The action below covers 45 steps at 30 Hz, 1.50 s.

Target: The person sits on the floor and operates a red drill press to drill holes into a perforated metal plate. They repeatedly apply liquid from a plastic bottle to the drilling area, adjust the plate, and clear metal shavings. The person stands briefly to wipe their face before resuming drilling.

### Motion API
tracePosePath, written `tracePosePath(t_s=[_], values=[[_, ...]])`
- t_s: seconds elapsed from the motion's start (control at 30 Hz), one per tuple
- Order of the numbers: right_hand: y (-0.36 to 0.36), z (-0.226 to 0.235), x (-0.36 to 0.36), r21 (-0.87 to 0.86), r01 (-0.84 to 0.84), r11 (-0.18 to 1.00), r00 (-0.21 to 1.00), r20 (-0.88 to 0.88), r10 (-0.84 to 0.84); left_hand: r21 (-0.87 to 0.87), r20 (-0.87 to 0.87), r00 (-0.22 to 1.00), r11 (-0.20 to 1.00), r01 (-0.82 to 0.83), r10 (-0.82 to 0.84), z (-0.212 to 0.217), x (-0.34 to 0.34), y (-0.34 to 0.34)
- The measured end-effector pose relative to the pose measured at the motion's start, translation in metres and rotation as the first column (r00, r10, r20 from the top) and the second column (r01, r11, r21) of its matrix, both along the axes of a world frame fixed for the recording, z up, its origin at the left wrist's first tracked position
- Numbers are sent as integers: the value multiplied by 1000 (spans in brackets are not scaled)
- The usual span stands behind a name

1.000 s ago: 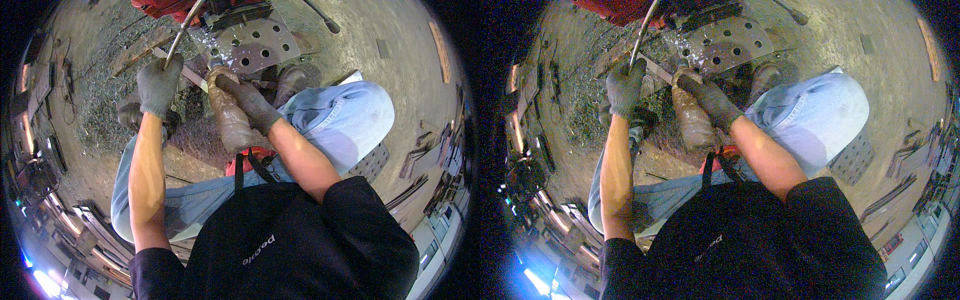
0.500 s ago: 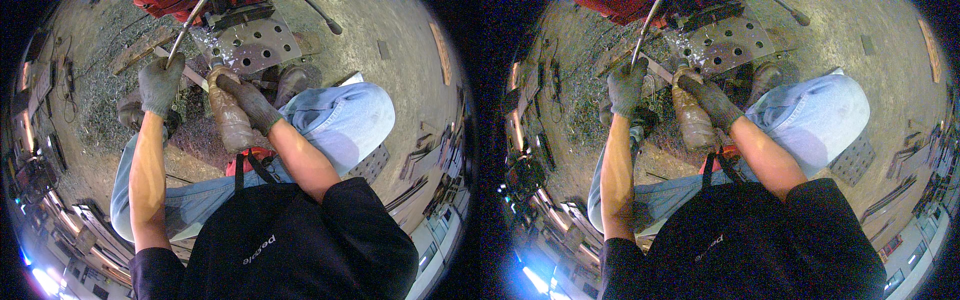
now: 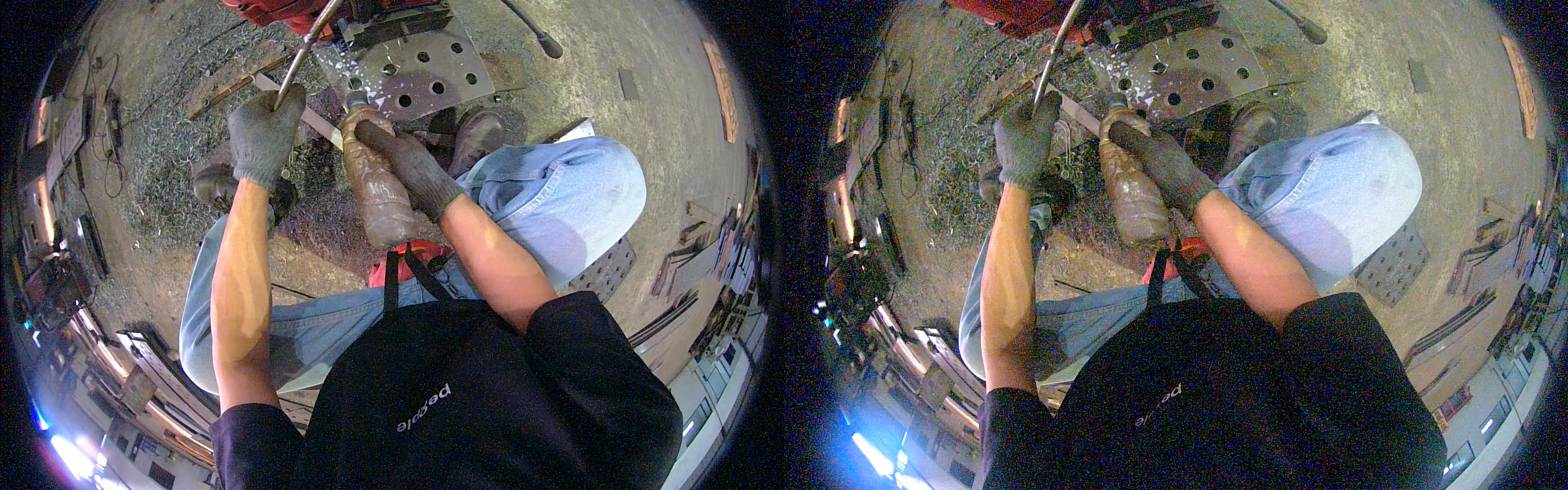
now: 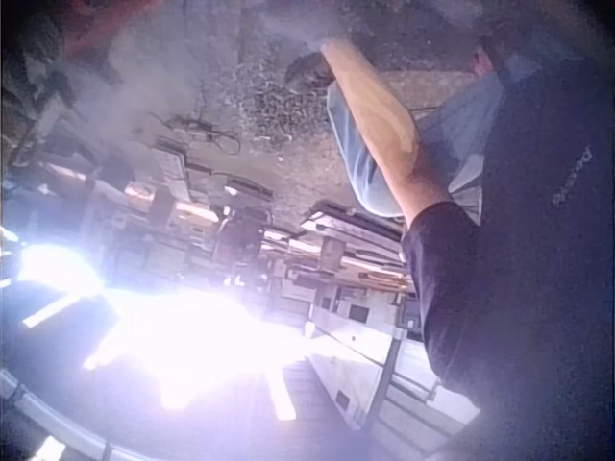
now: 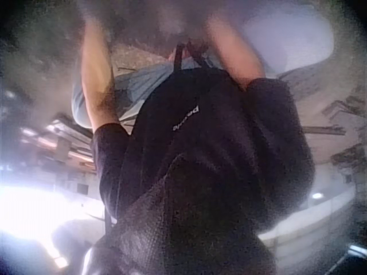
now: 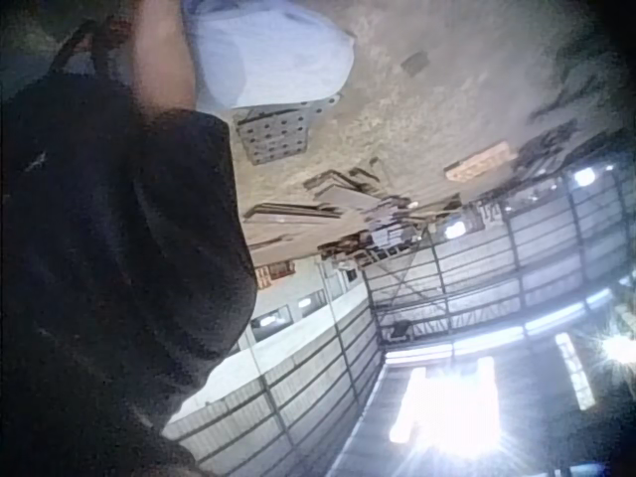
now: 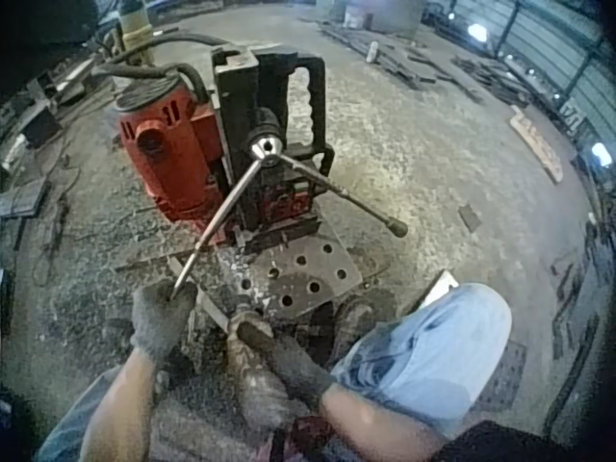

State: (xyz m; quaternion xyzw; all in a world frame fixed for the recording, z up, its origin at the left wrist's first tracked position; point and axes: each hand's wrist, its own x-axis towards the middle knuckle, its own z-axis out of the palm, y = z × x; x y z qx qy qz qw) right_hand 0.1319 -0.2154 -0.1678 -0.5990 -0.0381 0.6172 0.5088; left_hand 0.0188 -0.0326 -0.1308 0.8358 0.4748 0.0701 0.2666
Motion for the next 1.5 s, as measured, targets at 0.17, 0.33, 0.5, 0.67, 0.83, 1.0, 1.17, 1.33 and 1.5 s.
tracePosePath(t_s=[0.17, 0.33, 0.5, 0.67, 0.83, 1.0, 1.17, 1.33, 1.5], values=[[0, -19, -5, 53, 70, 996, 995, -75, -66, -38, 8, 999, 999, -32, 32, 3, 2, -2], [-1, -21, -3, 110, 52, 992, 999, -8, -52, -16, 59, 998, 1000, -11, 12, -4, 0, -2], [-1, -9, -2, 93, 54, 994, 998, -24, -53, -7, 30, 999, 1000, -11, 11, -5, 1, -1], [-1, -25, -5, 133, 83, 988, 997, -14, -82, 4, 36, 999, 1000, -11, 11, -6, -1, -1], [-2, -23, -5, 143, 61, 988, 997, 28, -65, -22, -3, 1000, 1000, -18, 18, -5, 0, 0], [-1, 0, 0, 93, 4, 996, 999, 46, -8, -45, -6, 999, 998, -34, 33, -2, 1, -1], [-1, -11, -2, 169, 17, 985, 992, 117, -38, 3, -21, 1000, 1000, -12, 12, -3, 2, -1], [-1, -11, -3, 111, 30, 993, 997, 72, -38, -1, -2, 1000, 1000, -4, 4, -8, 0, 1], [-1, -12, -1, 125, -3, 992, 995, 96, -9, -8, 16, 1000, 1000, 5, -5, -6, 1, 0]])
